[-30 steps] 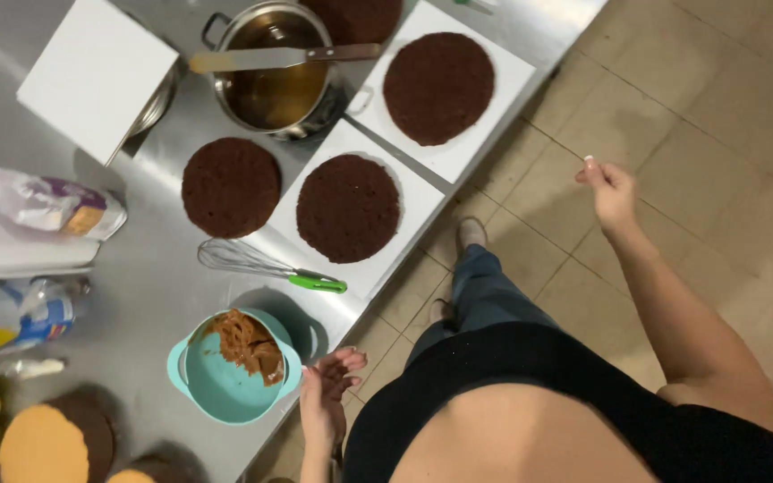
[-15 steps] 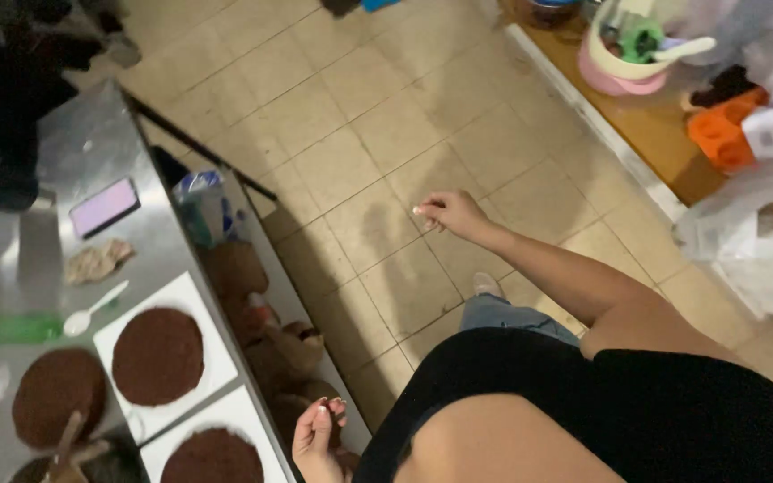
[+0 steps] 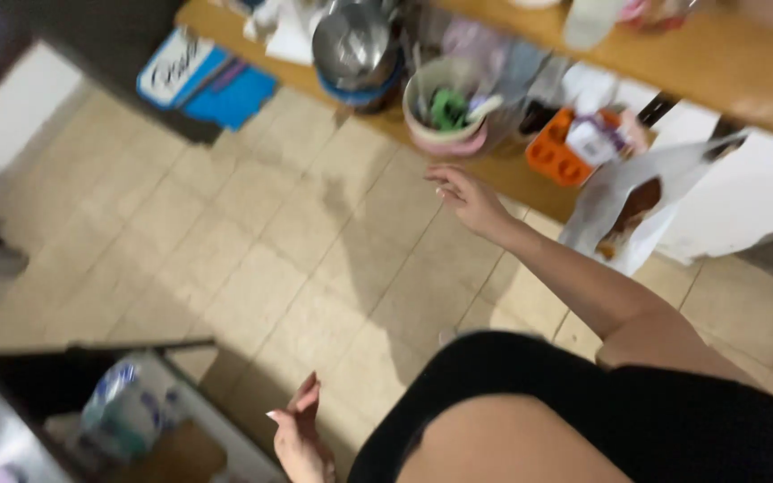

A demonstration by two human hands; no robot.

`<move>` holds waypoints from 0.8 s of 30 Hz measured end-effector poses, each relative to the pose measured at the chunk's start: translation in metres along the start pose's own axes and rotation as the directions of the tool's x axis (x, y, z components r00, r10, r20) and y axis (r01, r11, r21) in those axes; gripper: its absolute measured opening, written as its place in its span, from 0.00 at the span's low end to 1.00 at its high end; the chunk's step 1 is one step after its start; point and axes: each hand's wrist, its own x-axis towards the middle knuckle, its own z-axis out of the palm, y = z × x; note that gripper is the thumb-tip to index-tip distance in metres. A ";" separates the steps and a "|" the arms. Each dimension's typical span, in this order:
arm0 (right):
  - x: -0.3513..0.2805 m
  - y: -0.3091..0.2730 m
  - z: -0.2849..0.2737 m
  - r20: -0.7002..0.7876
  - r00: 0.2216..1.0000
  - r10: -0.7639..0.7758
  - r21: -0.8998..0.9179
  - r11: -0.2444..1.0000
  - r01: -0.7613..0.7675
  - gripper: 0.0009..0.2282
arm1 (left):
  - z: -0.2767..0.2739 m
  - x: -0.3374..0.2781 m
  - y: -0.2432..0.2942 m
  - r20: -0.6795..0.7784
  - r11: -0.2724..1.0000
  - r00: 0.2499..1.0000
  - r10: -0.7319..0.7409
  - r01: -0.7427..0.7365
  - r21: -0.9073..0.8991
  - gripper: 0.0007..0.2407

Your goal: Preparing and organizing cake layers and ingredients, including slicing an apple.

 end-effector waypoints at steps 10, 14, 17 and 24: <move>0.002 -0.127 -0.156 -0.391 0.854 -0.342 -0.414 0.895 0.169 0.12 | 0.159 0.114 0.027 0.147 0.910 0.968 -0.203 0.131 0.394 0.27; -0.009 -0.120 -0.175 -0.475 0.792 -0.383 -0.468 0.872 0.142 0.08 | 0.187 0.160 0.012 0.336 0.923 0.917 -0.215 0.077 0.378 0.22; -0.010 -0.099 -0.196 -0.542 0.743 -0.393 -0.565 0.825 0.024 0.09 | 0.232 0.189 0.023 0.323 0.873 0.890 -0.321 0.146 0.466 0.19; 0.008 -0.110 -0.250 -0.565 0.702 -0.434 -0.772 0.580 -0.262 0.15 | 0.295 0.270 0.018 0.449 0.812 0.746 -0.491 0.206 0.546 0.13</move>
